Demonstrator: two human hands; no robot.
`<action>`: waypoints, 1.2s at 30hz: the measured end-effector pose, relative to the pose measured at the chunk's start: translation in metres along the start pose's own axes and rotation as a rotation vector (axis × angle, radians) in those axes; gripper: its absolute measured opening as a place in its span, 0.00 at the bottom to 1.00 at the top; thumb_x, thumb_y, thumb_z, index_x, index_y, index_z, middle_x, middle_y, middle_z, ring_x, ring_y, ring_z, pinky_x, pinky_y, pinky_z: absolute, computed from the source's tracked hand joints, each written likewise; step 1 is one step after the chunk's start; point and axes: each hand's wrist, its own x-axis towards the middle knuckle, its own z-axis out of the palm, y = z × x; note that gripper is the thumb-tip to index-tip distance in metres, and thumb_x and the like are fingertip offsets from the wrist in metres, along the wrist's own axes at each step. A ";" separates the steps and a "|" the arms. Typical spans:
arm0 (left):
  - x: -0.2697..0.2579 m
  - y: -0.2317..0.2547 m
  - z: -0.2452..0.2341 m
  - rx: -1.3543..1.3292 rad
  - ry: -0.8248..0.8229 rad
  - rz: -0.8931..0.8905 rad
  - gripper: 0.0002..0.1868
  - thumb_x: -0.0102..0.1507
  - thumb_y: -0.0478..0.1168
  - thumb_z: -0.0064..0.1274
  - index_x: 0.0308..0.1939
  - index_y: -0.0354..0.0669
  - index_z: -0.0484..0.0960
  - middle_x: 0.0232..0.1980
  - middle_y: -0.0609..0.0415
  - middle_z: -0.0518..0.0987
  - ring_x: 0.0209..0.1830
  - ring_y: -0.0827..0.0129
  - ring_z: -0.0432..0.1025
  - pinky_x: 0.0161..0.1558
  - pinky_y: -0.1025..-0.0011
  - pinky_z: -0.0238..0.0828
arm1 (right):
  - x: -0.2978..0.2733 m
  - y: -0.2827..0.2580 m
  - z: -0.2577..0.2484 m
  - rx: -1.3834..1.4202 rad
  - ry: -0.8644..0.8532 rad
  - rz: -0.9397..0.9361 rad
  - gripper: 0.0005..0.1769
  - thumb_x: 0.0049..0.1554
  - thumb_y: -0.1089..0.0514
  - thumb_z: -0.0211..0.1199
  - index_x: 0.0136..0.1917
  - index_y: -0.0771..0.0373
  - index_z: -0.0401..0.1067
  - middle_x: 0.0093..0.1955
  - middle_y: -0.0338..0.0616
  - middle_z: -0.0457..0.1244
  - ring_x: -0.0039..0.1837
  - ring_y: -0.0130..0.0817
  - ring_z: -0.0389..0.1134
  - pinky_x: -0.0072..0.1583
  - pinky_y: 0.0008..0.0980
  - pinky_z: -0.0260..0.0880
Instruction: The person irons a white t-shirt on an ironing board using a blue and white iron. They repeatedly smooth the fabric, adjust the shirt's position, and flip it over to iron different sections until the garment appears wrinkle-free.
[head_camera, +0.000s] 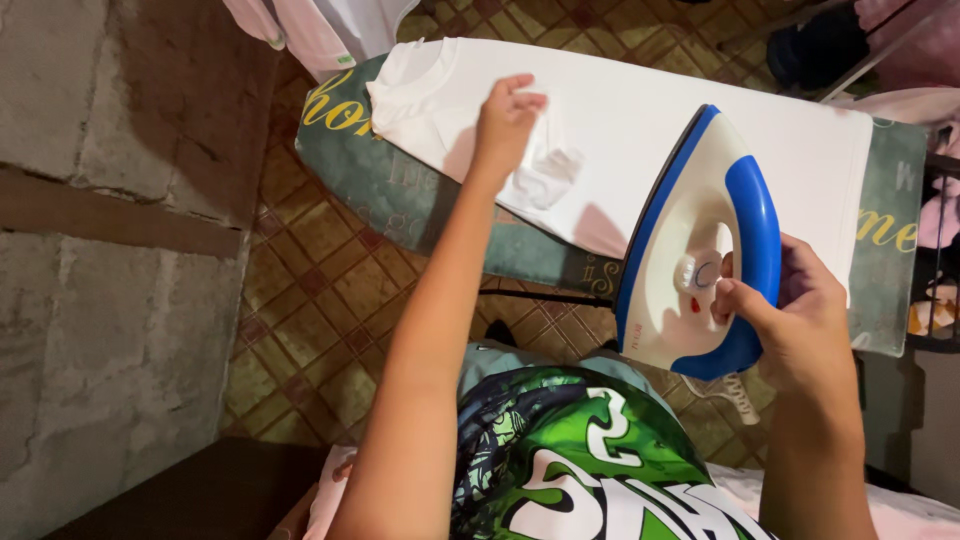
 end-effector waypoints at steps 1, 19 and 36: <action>0.003 0.000 -0.007 0.140 0.033 0.081 0.24 0.61 0.24 0.47 0.62 0.39 0.74 0.50 0.51 0.84 0.48 0.64 0.80 0.51 0.71 0.76 | 0.001 -0.001 0.001 0.001 -0.002 -0.005 0.26 0.54 0.73 0.65 0.66 0.75 0.65 0.50 0.49 0.65 0.43 0.32 0.68 0.45 0.32 0.70; 0.018 0.007 0.018 1.179 -0.085 0.251 0.26 0.56 0.48 0.65 0.55 0.43 0.81 0.56 0.51 0.76 0.60 0.54 0.63 0.60 0.46 0.54 | 0.035 -0.024 0.016 -0.119 -0.001 0.031 0.25 0.55 0.72 0.64 0.65 0.74 0.65 0.50 0.52 0.67 0.43 0.32 0.68 0.44 0.33 0.69; -0.025 0.038 0.075 1.245 -0.455 0.377 0.30 0.53 0.56 0.67 0.52 0.45 0.79 0.46 0.49 0.77 0.47 0.55 0.70 0.53 0.43 0.59 | 0.083 -0.006 -0.067 -0.036 -0.090 0.010 0.27 0.55 0.72 0.65 0.67 0.73 0.64 0.50 0.51 0.67 0.43 0.32 0.68 0.45 0.32 0.69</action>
